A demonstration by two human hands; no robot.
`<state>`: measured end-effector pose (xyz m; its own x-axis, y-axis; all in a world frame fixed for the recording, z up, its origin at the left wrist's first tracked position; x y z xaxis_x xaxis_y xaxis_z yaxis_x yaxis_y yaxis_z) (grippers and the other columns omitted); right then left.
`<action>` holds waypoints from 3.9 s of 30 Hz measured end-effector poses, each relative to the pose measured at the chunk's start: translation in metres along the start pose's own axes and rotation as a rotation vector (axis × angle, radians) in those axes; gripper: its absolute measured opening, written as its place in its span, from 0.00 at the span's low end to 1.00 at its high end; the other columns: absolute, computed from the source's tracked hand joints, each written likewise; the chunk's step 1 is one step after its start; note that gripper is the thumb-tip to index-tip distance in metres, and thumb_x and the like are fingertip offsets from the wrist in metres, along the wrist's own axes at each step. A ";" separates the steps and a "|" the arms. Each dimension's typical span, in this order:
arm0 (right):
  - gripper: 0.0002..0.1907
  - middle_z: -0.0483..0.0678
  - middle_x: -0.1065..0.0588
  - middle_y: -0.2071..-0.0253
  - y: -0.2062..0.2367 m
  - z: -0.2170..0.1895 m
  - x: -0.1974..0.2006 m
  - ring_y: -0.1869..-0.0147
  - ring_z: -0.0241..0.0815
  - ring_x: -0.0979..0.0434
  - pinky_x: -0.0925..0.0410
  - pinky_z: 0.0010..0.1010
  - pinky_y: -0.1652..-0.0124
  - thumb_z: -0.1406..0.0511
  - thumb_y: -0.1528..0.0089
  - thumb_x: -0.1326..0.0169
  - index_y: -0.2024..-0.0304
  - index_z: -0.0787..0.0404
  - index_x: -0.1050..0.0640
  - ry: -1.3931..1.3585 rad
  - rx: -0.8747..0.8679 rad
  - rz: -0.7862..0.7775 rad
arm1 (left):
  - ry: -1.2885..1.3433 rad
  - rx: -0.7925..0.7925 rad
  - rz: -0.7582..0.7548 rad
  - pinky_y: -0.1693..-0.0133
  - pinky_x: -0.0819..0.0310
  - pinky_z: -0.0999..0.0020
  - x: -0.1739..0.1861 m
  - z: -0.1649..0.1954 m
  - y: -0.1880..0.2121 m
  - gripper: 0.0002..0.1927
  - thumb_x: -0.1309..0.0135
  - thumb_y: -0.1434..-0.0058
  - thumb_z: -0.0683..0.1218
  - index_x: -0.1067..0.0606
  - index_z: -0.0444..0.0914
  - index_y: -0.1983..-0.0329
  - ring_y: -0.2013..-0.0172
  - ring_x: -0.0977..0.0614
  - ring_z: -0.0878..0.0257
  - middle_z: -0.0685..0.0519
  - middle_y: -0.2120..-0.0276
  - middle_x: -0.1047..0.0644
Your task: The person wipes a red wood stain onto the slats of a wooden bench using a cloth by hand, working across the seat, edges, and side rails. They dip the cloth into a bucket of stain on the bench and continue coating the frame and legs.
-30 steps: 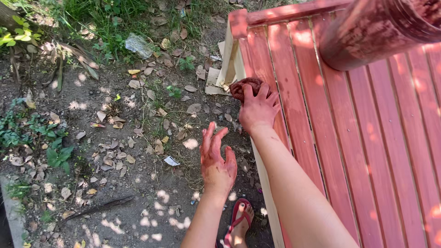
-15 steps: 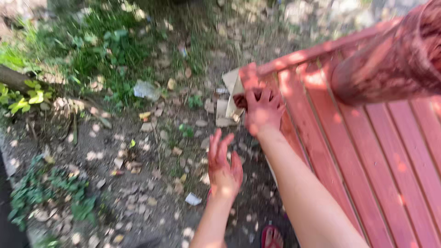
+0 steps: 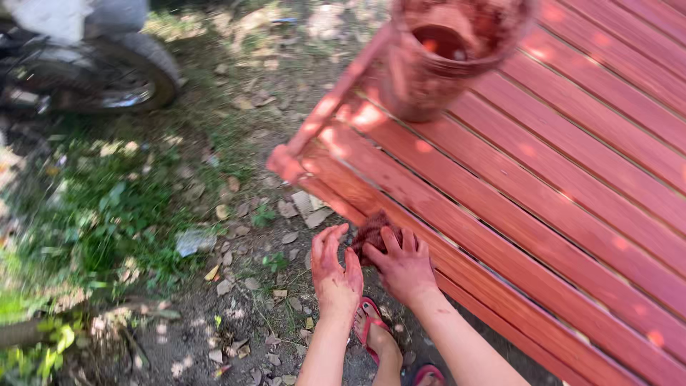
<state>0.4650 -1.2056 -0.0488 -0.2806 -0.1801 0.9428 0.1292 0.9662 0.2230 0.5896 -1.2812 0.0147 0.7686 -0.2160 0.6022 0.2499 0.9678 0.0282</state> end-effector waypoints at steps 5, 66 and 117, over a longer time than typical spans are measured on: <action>0.35 0.50 0.38 0.33 0.150 0.077 -0.037 0.33 0.67 0.44 0.40 0.67 0.46 0.59 0.56 0.36 0.44 0.34 0.25 -0.007 -0.045 0.074 | 0.009 -0.129 -0.211 0.41 0.33 0.55 -0.075 0.040 0.046 0.25 0.49 0.46 0.35 0.26 0.39 0.43 0.43 0.25 0.47 0.45 0.46 0.27; 0.27 0.51 0.30 0.50 0.990 0.416 -0.195 0.63 0.41 0.25 0.25 0.39 0.63 0.61 0.29 0.63 0.26 0.43 0.43 -1.377 -1.174 2.856 | -0.101 -0.723 -1.709 0.42 0.29 0.61 -0.484 0.251 0.734 0.17 0.52 0.33 0.37 0.25 0.38 0.41 0.45 0.24 0.57 0.49 0.49 0.27; 0.28 0.59 0.31 0.38 0.936 0.414 -0.313 0.38 0.54 0.27 0.33 0.46 0.40 0.59 0.30 0.64 0.26 0.49 0.39 -1.505 -2.245 2.235 | -0.337 -0.906 -1.593 0.52 0.28 0.65 -0.516 0.259 0.809 0.18 0.50 0.36 0.40 0.23 0.43 0.44 0.45 0.23 0.63 0.55 0.45 0.25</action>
<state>0.2801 -0.1682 -0.2380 0.9752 0.1445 0.1677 -0.0026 -0.7500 0.6614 0.2427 -0.3533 -0.0672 -0.5810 -0.5950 0.5553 0.8117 -0.4739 0.3414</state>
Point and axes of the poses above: each hand's wrist, its own y-axis away from the middle knuckle, its own x-axis out of the back of the hand, z = x × y, the point moved 4 cm from there along -y, towards the middle knuckle
